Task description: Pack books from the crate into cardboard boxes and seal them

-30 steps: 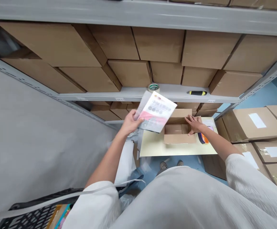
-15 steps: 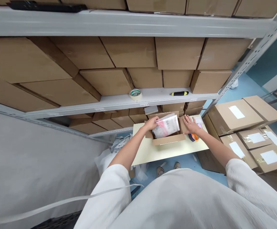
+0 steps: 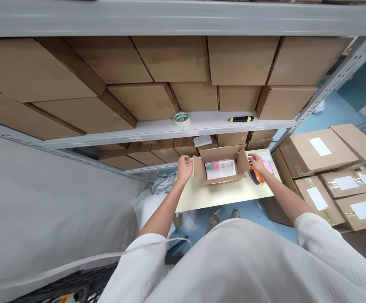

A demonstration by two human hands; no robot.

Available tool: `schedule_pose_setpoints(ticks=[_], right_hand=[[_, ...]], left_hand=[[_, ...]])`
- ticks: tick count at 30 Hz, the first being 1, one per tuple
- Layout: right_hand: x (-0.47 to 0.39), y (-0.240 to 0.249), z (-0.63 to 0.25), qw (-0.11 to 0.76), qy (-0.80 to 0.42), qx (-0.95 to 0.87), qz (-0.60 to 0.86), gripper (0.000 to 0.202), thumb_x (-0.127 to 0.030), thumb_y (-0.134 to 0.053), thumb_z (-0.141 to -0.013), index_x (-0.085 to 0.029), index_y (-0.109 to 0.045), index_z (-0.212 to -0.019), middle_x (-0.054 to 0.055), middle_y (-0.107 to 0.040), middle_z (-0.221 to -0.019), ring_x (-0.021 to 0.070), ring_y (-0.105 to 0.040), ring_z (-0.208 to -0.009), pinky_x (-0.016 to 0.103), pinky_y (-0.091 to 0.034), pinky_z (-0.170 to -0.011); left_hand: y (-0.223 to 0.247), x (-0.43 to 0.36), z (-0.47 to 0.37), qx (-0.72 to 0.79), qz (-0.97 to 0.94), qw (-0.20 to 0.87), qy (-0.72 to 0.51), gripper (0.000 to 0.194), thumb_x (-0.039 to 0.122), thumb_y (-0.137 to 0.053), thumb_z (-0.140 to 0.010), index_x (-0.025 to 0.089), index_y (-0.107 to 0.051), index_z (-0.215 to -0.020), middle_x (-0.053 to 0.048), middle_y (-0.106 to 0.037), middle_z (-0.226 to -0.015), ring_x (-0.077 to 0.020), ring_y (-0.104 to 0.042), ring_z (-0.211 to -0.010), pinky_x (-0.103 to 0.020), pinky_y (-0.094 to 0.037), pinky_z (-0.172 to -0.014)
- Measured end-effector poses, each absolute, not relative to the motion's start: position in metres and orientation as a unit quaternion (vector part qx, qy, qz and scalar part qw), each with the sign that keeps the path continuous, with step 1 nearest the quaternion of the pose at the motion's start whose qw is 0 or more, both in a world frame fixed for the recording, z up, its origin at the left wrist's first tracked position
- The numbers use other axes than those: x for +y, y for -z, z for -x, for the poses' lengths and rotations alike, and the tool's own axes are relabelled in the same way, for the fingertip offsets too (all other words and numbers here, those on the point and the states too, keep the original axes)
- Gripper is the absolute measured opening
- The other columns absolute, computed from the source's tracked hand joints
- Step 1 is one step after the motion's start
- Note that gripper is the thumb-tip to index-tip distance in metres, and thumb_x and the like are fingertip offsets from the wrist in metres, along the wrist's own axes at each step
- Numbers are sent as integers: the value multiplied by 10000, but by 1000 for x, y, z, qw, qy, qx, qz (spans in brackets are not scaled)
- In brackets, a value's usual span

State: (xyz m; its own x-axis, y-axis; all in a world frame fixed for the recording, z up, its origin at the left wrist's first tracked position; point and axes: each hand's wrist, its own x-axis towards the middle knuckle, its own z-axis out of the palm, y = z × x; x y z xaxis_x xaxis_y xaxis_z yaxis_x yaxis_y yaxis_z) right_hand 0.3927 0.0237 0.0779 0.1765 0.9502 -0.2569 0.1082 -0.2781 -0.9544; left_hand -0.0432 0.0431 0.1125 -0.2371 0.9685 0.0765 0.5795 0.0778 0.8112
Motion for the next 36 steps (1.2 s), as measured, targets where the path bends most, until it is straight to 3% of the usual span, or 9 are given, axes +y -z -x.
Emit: schedule_pose_setpoints(ticks=[3, 6, 10, 14, 21, 25, 29, 32, 36], right_hand=[[22, -63, -387, 424, -513, -415, 621, 438, -475, -754, -781, -213, -687, -1126, 26, -734, -871, 175, -670, -747, 354, -617, -746], [23, -51, -378, 400, -500, -452, 621, 491, -479, -782, -769, -210, -693, -1171, 61, -758, -1005, 198, -714, -847, 372, -638, -798], [32, -38, -368, 351, -450, -502, 649, 682, -495, -791, -773, -225, -629, -1378, 124, -703, -1298, 206, -743, -903, 427, -667, -867], [41, -32, -367, 314, -426, -534, 660, 921, -494, -794, -766, -255, -483, -1599, 160, -599, -1452, 223, -748, -924, 464, -681, -880], [48, -30, -372, 310, -458, -546, 629, 1118, -475, -830, -727, -297, -340, -1716, 189, -550, -1496, 280, -756, -999, 484, -681, -837], [54, -34, -371, 310, -448, -552, 632, 1054, -479, -705, -828, -276, -258, -1761, 203, -562, -1536, 285, -752, -1053, 528, -652, -948], [68, -52, -363, 299, -350, -605, 649, 922, -420, -467, -970, -303, -97, -1806, 152, -420, -1742, 319, -646, -1321, 574, -531, -1155], [75, -70, -350, 303, -309, -651, 623, 947, -423, -494, -986, -337, -30, -1808, 98, -192, -1853, 362, -421, -1574, 612, -421, -1247], [71, -86, -336, 295, -319, -674, 597, 869, -555, -581, -984, -321, -286, -1768, 106, -177, -1841, 383, -230, -1679, 624, -347, -1298]], left_hand=[[-91, 22, 48, 702, -433, 409, -391, 145, 325, -501, -943, 248, -579, -1038, -76, -714, -1033, -245, -736, -925, -424, -602, -856], [-78, 2, 48, 631, -490, 487, -352, 291, 297, -574, -826, 246, -652, -1101, -94, -734, -1153, -272, -731, -1116, -459, -603, -959], [-77, -11, 46, 532, -646, 492, -240, 653, 274, -722, -715, 299, -700, -1367, -124, -563, -1560, -334, -533, -1489, -517, -544, -1138], [-81, -10, 42, 526, -714, 431, -167, 852, 462, -938, -689, 275, -677, -1478, -134, -447, -1619, -344, -419, -1581, -490, -405, -1302], [-84, 3, 25, 594, -684, 379, -186, 538, 584, -740, -934, 213, -738, -1324, -135, -581, -1418, -310, -572, -1431, -445, -418, -1275], [-88, 11, 12, 649, -650, 345, -195, 673, 471, -776, -900, 236, -549, -1488, -122, -669, -1352, -306, -666, -1274, -448, -523, -1116], [-91, 13, 1, 671, -648, 323, -160, 912, 439, -796, -870, 236, -356, -1642, -140, -690, -1341, -358, -689, -1229, -485, -538, -1054], [-91, 11, -6, 673, -669, 269, -166, 1023, 430, -791, -859, 198, -264, -1705, -210, -626, -1442, -426, -626, -1330, -568, -504, -1114], [-93, 7, -11, 672, -692, 193, -179, 1157, 437, -811, -831, 175, -164, -1754, -287, -374, -1692, -495, -430, -1530, -648, -412, -1210]])
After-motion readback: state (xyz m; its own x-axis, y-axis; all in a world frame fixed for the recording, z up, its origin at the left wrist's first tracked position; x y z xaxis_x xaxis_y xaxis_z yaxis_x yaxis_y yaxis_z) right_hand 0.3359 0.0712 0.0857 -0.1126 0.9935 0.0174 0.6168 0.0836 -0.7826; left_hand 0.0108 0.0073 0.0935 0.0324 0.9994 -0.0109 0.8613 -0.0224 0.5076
